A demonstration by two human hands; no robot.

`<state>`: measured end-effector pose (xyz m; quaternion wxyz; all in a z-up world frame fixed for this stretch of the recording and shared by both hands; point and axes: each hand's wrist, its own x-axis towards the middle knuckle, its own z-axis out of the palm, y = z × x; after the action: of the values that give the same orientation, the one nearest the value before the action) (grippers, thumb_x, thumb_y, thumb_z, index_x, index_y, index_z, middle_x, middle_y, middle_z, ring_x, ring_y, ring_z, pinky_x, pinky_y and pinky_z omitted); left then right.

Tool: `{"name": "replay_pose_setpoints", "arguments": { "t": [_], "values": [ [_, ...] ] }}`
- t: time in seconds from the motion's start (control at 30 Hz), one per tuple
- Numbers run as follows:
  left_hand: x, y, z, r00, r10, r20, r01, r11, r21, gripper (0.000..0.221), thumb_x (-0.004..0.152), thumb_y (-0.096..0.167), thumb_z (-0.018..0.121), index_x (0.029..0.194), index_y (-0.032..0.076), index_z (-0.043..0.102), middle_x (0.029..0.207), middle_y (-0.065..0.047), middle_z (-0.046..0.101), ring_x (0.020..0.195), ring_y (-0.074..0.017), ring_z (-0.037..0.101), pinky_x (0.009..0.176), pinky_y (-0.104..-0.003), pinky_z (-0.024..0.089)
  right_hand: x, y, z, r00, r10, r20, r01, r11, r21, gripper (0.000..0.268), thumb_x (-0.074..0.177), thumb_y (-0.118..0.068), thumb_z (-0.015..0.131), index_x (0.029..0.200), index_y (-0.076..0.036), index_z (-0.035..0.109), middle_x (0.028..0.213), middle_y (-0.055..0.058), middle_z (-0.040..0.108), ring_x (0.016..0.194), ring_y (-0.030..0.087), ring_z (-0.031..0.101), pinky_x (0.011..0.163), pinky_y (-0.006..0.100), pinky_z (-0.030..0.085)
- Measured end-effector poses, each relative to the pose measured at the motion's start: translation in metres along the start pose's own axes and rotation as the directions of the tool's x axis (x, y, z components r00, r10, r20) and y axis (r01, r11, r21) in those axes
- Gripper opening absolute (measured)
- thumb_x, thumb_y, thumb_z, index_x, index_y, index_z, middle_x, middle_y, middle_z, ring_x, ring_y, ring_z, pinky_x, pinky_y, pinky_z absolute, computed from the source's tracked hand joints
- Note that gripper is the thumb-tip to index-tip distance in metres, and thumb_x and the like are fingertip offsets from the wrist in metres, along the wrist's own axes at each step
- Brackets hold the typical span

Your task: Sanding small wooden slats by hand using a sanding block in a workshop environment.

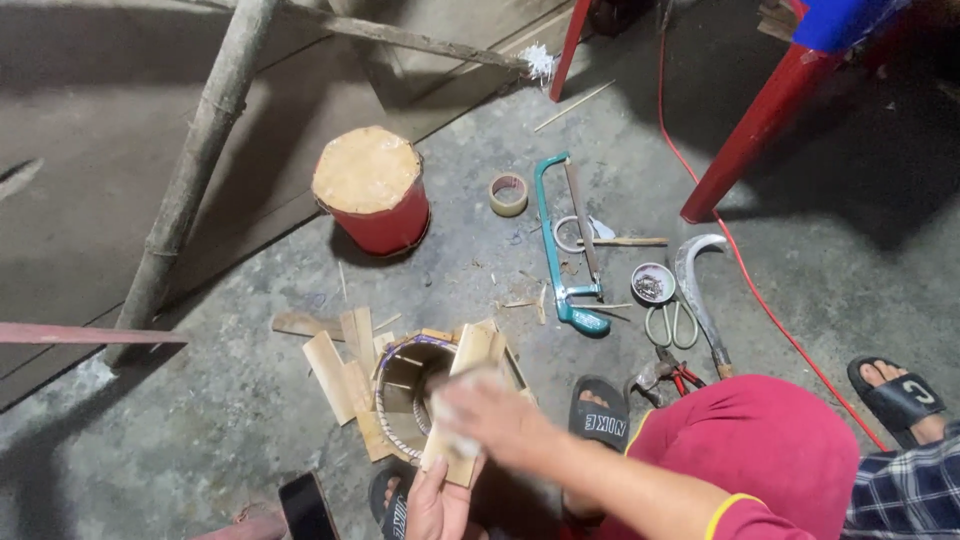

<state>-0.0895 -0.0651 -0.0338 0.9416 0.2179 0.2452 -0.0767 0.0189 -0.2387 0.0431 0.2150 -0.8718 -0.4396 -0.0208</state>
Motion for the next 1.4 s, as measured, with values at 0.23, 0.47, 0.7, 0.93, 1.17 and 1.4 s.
{"name": "replay_pose_setpoints", "arguments": {
  "t": [0.23,0.47,0.7,0.93,1.17,1.4],
  "values": [
    [-0.004,-0.001,0.006,0.999,-0.029,-0.043,0.028,0.999,-0.017,0.055,0.097,0.002,0.039,0.151,-0.008,0.038,0.145,-0.028,0.053,0.127,-0.0388,0.054,0.107,-0.054,0.043,0.004,-0.007,-0.020,0.993,-0.026,-0.119,0.035,0.996,0.076,0.040,0.092,-0.012,0.053,0.131,-0.003,0.057,0.146,0.019,0.053,0.134,0.033,0.048,0.111,0.043,0.038],
    [-0.018,0.014,0.064,0.942,-0.102,-0.320,0.098,0.995,-0.030,0.056,0.097,-0.004,0.029,0.153,-0.014,0.034,0.150,-0.035,0.044,0.134,-0.0473,0.043,0.116,-0.063,0.032,0.010,0.056,0.005,0.986,0.165,-0.027,-0.162,0.984,0.073,0.053,0.087,-0.011,0.056,0.138,-0.024,0.053,0.154,0.006,0.045,0.122,0.031,0.054,0.088,0.039,0.056],
    [0.002,-0.006,-0.022,0.995,0.009,0.095,-0.006,0.999,-0.037,0.052,0.101,0.009,0.041,0.148,-0.009,0.036,0.145,-0.030,0.055,0.130,-0.0422,0.057,0.107,-0.063,0.048,0.017,0.005,-0.032,0.996,0.084,0.014,-0.085,0.990,0.110,0.051,0.086,-0.004,0.051,0.137,-0.007,0.051,0.148,0.015,0.048,0.117,0.034,0.055,0.091,0.040,0.054],
    [0.004,-0.018,-0.027,0.996,-0.012,0.086,0.015,0.999,-0.036,0.053,0.101,0.012,0.046,0.151,-0.004,0.037,0.136,-0.027,0.061,0.114,-0.0359,0.066,0.098,-0.051,0.056,0.025,-0.003,-0.066,0.982,0.008,0.188,-0.089,0.901,0.425,0.063,0.077,-0.021,0.061,0.137,-0.003,0.053,0.152,0.023,0.045,0.134,0.042,0.045,0.109,0.053,0.036],
    [0.002,-0.023,-0.005,0.996,-0.006,-0.086,0.004,1.000,-0.029,0.055,0.098,0.006,0.042,0.151,-0.009,0.038,0.141,-0.031,0.056,0.118,-0.0438,0.061,0.098,-0.061,0.053,0.058,0.006,-0.013,0.890,0.273,-0.367,-0.274,0.960,0.049,0.043,0.086,-0.009,0.061,0.129,-0.007,0.061,0.142,0.024,0.049,0.137,0.044,0.043,0.116,0.057,0.032],
    [-0.001,-0.015,0.007,0.997,-0.055,0.060,0.054,0.998,0.017,0.056,0.098,0.010,0.047,0.152,-0.004,0.038,0.140,-0.026,0.060,0.119,-0.0348,0.064,0.101,-0.051,0.054,0.073,0.013,0.000,0.836,0.428,-0.343,-0.445,0.895,0.031,0.036,0.086,-0.012,0.059,0.122,-0.008,0.058,0.119,0.016,0.051,0.110,0.032,0.051,0.099,0.043,0.042]
  ]
}}
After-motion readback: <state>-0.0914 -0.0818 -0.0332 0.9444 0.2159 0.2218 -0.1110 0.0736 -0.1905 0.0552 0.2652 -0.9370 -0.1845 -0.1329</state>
